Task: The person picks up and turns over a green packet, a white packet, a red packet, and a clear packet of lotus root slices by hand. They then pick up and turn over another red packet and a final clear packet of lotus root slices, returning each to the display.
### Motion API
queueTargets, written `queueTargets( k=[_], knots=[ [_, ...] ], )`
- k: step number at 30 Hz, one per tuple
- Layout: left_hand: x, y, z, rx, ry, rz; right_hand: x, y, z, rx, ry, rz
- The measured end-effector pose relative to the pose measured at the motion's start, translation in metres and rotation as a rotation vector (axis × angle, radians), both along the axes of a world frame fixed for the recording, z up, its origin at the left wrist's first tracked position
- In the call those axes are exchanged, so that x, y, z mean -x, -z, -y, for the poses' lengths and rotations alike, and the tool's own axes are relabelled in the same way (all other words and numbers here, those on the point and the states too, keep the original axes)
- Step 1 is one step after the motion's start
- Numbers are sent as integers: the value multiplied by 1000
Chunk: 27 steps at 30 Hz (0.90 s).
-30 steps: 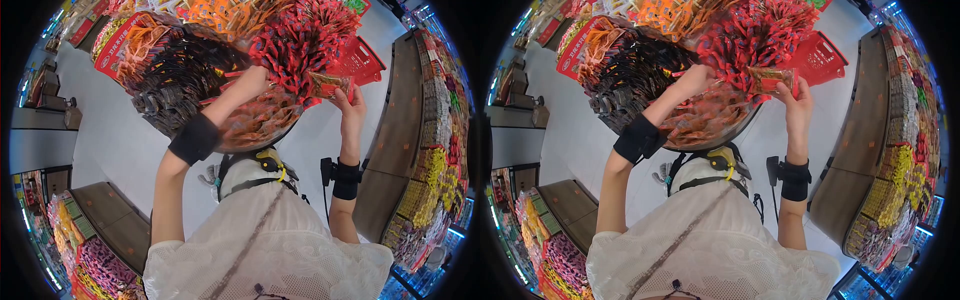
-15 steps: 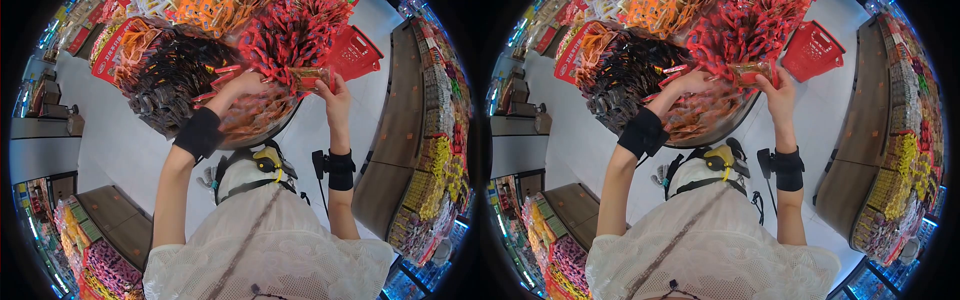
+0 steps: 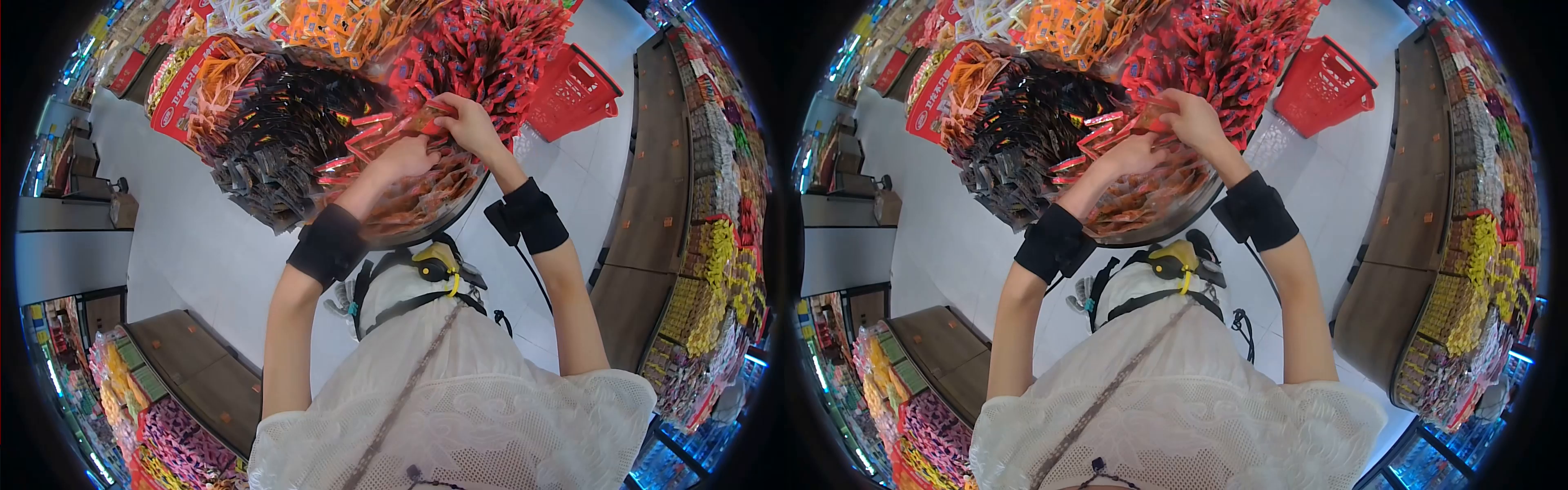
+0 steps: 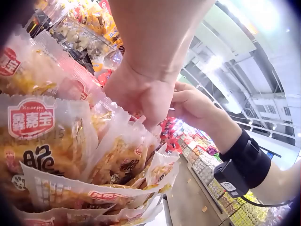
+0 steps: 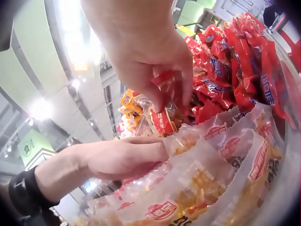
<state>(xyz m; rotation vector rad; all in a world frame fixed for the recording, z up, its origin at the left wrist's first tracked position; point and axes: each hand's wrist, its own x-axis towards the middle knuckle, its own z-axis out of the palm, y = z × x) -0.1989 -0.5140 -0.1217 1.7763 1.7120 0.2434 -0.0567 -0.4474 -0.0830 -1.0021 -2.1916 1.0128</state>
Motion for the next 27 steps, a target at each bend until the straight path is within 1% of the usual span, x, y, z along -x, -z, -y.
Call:
queueTargets(
  k=[2, 4, 8, 10, 11, 13, 14, 16, 17, 19, 20, 23, 26, 27],
  knots=[
    [-1, -9, 1, 26, 15, -30, 2, -6, -1, -88, -18, 115],
    [-2, -13, 1, 67, 25, -79, 5, -11, 0, -213, -55, 289],
    [4, 15, -3, -31, 85, -11, 21, -18, 8, -537, -179, 539],
    [7, 23, -7, -83, 146, 46, 32, -6, 4, -589, -239, 581],
    [8, 27, -7, -70, 117, 42, 36, 1, 1, -618, -269, 603],
    [6, 14, -2, -46, 57, 33, 37, 10, -3, -563, -284, 618],
    [5, 7, -2, -28, 65, 26, 38, 14, -5, -535, -291, 625],
    [4, -1, -1, 10, 78, 12, 39, 22, -12, -566, -351, 579],
    [4, 4, -2, 2, 81, 13, 40, 27, -15, -579, -383, 556],
    [7, 15, -7, -10, 84, 15, 39, 6, -18, -538, -459, 641],
    [9, 18, -8, 17, 73, 20, 43, 6, -22, -563, -433, 671],
    [10, 16, -4, -86, 91, 98, 44, 2, -21, -713, -391, 718],
    [12, 35, -14, -39, 78, 17, 48, 14, -19, -726, -398, 759],
    [12, 32, -13, -34, 63, 62, 47, 12, -20, -693, -393, 715]
  ],
)
